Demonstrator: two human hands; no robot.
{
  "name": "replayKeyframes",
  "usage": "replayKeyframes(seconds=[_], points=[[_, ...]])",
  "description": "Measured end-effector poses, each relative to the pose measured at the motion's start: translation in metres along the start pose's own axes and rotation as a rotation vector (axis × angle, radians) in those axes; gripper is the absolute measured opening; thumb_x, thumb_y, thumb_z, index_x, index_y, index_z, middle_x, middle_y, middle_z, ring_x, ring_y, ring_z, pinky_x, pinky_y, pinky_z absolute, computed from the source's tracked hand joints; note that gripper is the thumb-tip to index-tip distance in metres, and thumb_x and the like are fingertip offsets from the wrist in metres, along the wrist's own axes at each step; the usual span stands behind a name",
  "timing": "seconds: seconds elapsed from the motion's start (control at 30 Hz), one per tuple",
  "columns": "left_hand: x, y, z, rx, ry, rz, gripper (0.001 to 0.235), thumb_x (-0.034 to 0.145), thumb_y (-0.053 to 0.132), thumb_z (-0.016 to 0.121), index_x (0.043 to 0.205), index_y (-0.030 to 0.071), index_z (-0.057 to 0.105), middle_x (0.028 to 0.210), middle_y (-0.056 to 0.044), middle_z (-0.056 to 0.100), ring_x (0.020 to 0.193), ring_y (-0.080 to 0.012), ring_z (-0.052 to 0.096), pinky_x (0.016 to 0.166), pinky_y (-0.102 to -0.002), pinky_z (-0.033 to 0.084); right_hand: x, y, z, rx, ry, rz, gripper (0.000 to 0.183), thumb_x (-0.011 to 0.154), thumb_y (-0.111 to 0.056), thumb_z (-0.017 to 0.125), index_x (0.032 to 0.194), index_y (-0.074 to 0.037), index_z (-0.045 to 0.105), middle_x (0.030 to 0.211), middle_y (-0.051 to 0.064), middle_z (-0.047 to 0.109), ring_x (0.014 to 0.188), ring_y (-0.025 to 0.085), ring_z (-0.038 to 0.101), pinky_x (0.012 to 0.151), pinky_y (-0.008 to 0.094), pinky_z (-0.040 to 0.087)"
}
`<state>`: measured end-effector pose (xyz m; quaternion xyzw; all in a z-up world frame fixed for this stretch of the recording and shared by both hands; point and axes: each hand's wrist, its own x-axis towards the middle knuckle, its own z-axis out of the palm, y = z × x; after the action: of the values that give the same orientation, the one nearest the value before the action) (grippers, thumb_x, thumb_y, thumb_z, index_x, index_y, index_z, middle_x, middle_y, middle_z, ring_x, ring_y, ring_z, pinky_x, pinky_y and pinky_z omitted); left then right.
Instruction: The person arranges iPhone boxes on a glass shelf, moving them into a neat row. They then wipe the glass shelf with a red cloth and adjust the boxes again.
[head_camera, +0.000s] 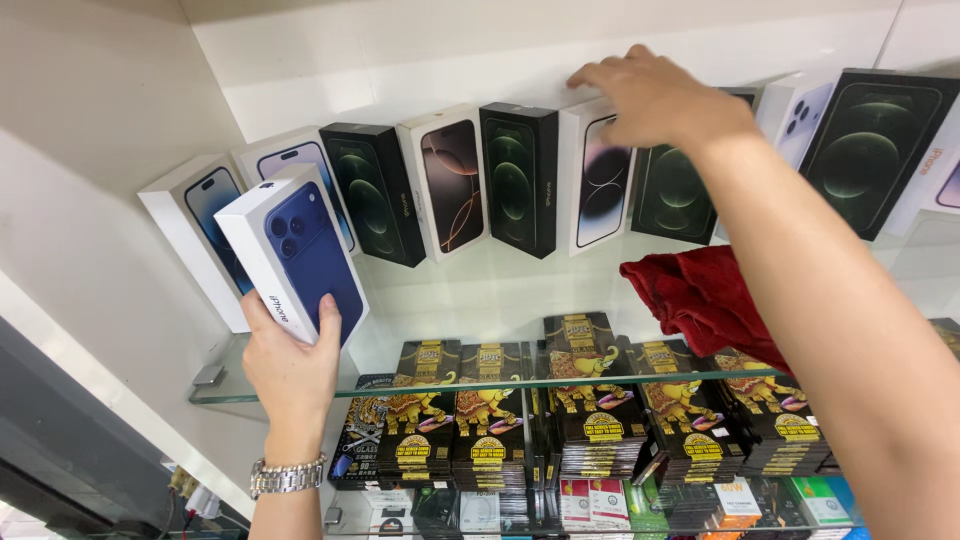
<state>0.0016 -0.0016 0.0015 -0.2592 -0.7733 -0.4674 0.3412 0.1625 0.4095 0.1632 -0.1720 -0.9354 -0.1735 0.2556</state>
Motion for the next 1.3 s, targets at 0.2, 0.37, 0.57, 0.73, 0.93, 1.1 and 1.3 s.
replayKeyframes(seconds=[0.2, 0.37, 0.57, 0.73, 0.93, 1.1, 1.3], points=[[-0.006, 0.039, -0.002, -0.198, -0.014, 0.027, 0.044, 0.094, 0.030, 0.073, 0.122, -0.004, 0.065, 0.096, -0.021, 0.077, 0.081, -0.0334, 0.077, 0.075, -0.042, 0.058, -0.053, 0.092, -0.007, -0.275, 0.018, 0.185, 0.065, 0.093, -0.058, 0.068, 0.141, -0.014, 0.066, 0.109, 0.015, 0.077, 0.129, 0.034, 0.053, 0.115, 0.055, 0.028], [-0.036, 0.112, 0.038, -0.268, -0.166, -0.026, 0.043, 0.089, 0.034, 0.074, 0.114, -0.001, 0.068, 0.089, -0.020, 0.077, 0.078, -0.0297, 0.078, 0.071, -0.040, 0.059, -0.067, 0.113, 0.015, -0.131, -0.020, 0.195, 0.053, 0.094, -0.057, 0.062, 0.129, -0.019, 0.073, 0.107, 0.013, 0.077, 0.129, 0.030, 0.053, 0.122, 0.059, 0.013], [-0.061, 0.166, 0.066, -0.274, -0.247, 0.048, 0.040, 0.089, 0.033, 0.072, 0.113, 0.001, 0.068, 0.090, -0.021, 0.077, 0.080, -0.0355, 0.077, 0.072, -0.043, 0.059, -0.066, 0.114, 0.015, -0.001, -0.018, 0.135, 0.050, 0.098, -0.051, 0.062, 0.121, -0.009, 0.076, 0.098, 0.016, 0.076, 0.123, 0.032, 0.055, 0.124, 0.059, 0.011], [-0.072, 0.180, 0.074, -0.250, -0.231, 0.050, 0.041, 0.090, 0.033, 0.072, 0.116, 0.002, 0.067, 0.090, -0.021, 0.077, 0.080, -0.0362, 0.076, 0.072, -0.044, 0.058, -0.065, 0.114, 0.018, 0.024, 0.014, 0.092, 0.049, 0.098, -0.050, 0.063, 0.117, -0.006, 0.077, 0.093, 0.017, 0.076, 0.118, 0.034, 0.057, 0.124, 0.059, 0.011], [-0.078, 0.187, 0.078, -0.234, -0.200, 0.057, 0.043, 0.089, 0.032, 0.073, 0.117, 0.000, 0.067, 0.088, -0.021, 0.076, 0.078, -0.0361, 0.076, 0.070, -0.044, 0.058, -0.064, 0.115, 0.019, 0.043, 0.042, 0.057, 0.049, 0.097, -0.050, 0.064, 0.115, -0.006, 0.078, 0.092, 0.017, 0.076, 0.117, 0.035, 0.058, 0.123, 0.059, 0.012], [-0.080, 0.186, 0.080, -0.219, -0.193, 0.054, 0.043, 0.090, 0.033, 0.072, 0.117, -0.001, 0.066, 0.087, -0.021, 0.076, 0.077, -0.0343, 0.077, 0.069, -0.042, 0.059, -0.063, 0.115, 0.023, 0.076, 0.062, 0.050, 0.050, 0.097, -0.051, 0.064, 0.116, -0.006, 0.078, 0.092, 0.018, 0.076, 0.117, 0.035, 0.059, 0.123, 0.060, 0.010], [-0.081, 0.187, 0.081, -0.203, -0.171, 0.114, 0.043, 0.090, 0.032, 0.074, 0.117, -0.001, 0.066, 0.089, -0.021, 0.076, 0.077, -0.0346, 0.076, 0.069, -0.042, 0.058, -0.069, 0.119, 0.022, 0.079, 0.068, 0.059, 0.056, 0.098, -0.056, 0.062, 0.127, -0.008, 0.072, 0.103, 0.018, 0.074, 0.123, 0.036, 0.055, 0.122, 0.062, 0.008]])
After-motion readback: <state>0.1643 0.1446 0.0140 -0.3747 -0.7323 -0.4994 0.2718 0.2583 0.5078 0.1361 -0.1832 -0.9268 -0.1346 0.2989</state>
